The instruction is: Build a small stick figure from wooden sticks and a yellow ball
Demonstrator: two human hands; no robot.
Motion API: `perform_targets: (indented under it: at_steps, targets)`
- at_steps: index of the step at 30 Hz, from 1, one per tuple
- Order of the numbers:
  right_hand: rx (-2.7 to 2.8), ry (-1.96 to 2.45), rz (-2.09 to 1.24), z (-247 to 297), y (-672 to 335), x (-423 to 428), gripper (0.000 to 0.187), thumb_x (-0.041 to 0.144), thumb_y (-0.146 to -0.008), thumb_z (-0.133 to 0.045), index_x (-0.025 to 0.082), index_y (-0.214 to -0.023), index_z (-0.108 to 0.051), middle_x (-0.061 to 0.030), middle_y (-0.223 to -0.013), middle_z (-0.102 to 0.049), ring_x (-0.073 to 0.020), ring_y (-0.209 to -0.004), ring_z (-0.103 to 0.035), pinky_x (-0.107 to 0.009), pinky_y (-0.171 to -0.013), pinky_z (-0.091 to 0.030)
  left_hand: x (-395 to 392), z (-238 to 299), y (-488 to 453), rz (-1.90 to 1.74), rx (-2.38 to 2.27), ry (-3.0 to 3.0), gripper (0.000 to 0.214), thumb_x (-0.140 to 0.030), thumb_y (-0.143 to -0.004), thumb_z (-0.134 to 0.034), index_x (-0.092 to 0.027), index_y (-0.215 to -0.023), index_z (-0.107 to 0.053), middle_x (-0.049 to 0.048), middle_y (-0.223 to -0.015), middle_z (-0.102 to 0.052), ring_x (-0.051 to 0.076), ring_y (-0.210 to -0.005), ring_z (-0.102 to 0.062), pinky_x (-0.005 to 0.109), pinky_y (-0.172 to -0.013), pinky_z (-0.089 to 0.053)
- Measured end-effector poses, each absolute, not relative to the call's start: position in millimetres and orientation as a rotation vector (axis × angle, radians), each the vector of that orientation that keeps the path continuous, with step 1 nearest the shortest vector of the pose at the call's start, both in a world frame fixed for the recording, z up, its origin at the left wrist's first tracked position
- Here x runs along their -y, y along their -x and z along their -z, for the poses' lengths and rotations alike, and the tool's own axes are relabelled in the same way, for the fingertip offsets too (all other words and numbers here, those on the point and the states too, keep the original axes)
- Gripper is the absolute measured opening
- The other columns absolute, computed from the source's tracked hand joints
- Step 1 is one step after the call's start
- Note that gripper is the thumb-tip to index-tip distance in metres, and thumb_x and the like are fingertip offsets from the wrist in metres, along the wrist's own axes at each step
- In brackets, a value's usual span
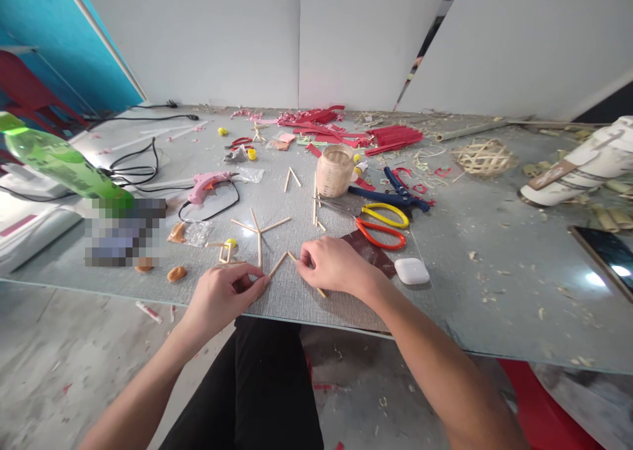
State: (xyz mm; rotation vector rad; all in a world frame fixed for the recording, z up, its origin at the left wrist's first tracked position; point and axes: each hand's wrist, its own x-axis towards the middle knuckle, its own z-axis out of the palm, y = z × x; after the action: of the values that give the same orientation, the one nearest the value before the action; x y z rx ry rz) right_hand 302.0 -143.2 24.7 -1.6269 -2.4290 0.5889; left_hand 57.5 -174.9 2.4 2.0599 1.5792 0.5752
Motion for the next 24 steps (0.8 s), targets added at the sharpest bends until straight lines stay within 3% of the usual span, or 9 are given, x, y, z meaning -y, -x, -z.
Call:
perform_targets:
  at_steps: [24]
  targets:
    - [2.437, 1.646, -0.576, -21.3, -302.8, 142.8, 0.017, 0.03, -0.09, -0.065, 0.021, -0.075, -0.065, 0.0027, -0.059, -0.064, -0.01, -0.049, -0.047, -0.028, -0.055, -0.026, 175.6, -2.7, -57.9, -0.572, -1.576, -2.044, 0.015, -0.036, -0.09, -0.069, -0.025, -0.087, -0.079, -0.0039, -0.062, -0.064, 0.012, -0.058, -0.056, 0.026, -0.06, -0.036]
